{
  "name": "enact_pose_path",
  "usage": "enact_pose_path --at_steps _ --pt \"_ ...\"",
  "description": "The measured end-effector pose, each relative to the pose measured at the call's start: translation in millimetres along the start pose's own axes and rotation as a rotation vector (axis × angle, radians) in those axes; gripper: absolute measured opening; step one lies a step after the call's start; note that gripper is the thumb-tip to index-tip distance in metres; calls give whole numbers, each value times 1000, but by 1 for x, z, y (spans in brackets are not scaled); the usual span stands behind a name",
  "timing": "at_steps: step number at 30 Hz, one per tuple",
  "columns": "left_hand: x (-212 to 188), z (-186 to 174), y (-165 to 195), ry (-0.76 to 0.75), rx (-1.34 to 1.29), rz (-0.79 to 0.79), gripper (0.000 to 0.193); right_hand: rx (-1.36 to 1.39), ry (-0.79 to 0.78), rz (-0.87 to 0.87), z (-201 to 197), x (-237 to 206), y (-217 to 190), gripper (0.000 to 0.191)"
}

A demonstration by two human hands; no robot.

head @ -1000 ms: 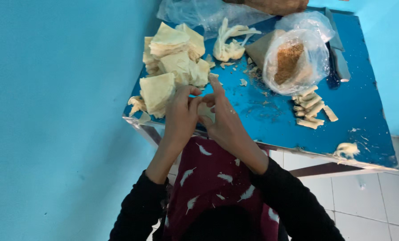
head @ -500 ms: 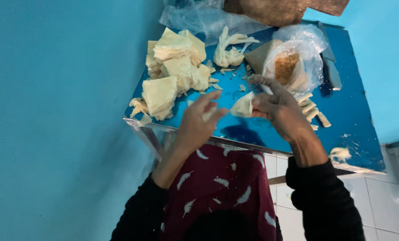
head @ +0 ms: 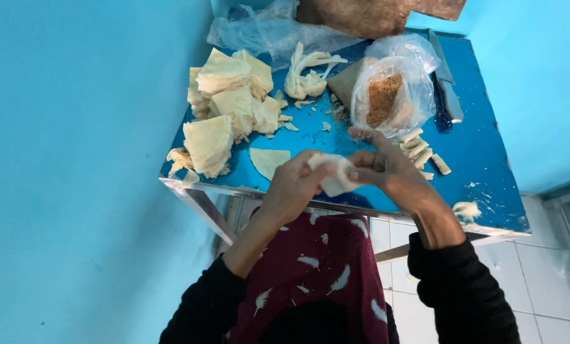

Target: The person picks up triangular pastry wrappers from a pile on a blue table, dips a finger into a container of brown filling paste, and folds and rolls each wrapper by hand into a filled cylindrical roll, adding it to a growing pile of finished rolls.

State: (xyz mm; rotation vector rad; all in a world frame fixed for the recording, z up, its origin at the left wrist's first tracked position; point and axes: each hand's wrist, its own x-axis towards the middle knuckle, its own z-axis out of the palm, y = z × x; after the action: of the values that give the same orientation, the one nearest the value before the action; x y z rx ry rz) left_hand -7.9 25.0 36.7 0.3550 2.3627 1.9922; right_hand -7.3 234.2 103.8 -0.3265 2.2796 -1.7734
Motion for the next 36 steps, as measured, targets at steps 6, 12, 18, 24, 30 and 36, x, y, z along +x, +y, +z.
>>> enact_pose_path --at_steps 6,12,18,24,30,36 --pt "14 6 3 229 319 559 10 -284 152 -213 -5 2 4 69" --pt "-17 13 -20 139 722 870 25 -660 135 -253 -7 -29 29 67" --pt "-24 1 -27 86 749 905 27 -768 417 -370 -27 -73 45 50" --pt "-14 24 -6 190 488 811 13 -508 603 -184 -29 -108 45 57" --pt "-1 52 1 238 -219 162 12 -170 391 -151 11 -82 50 73" --pt "-34 80 -10 292 -843 -92 26 186 310 -80 27 -45 42 83"
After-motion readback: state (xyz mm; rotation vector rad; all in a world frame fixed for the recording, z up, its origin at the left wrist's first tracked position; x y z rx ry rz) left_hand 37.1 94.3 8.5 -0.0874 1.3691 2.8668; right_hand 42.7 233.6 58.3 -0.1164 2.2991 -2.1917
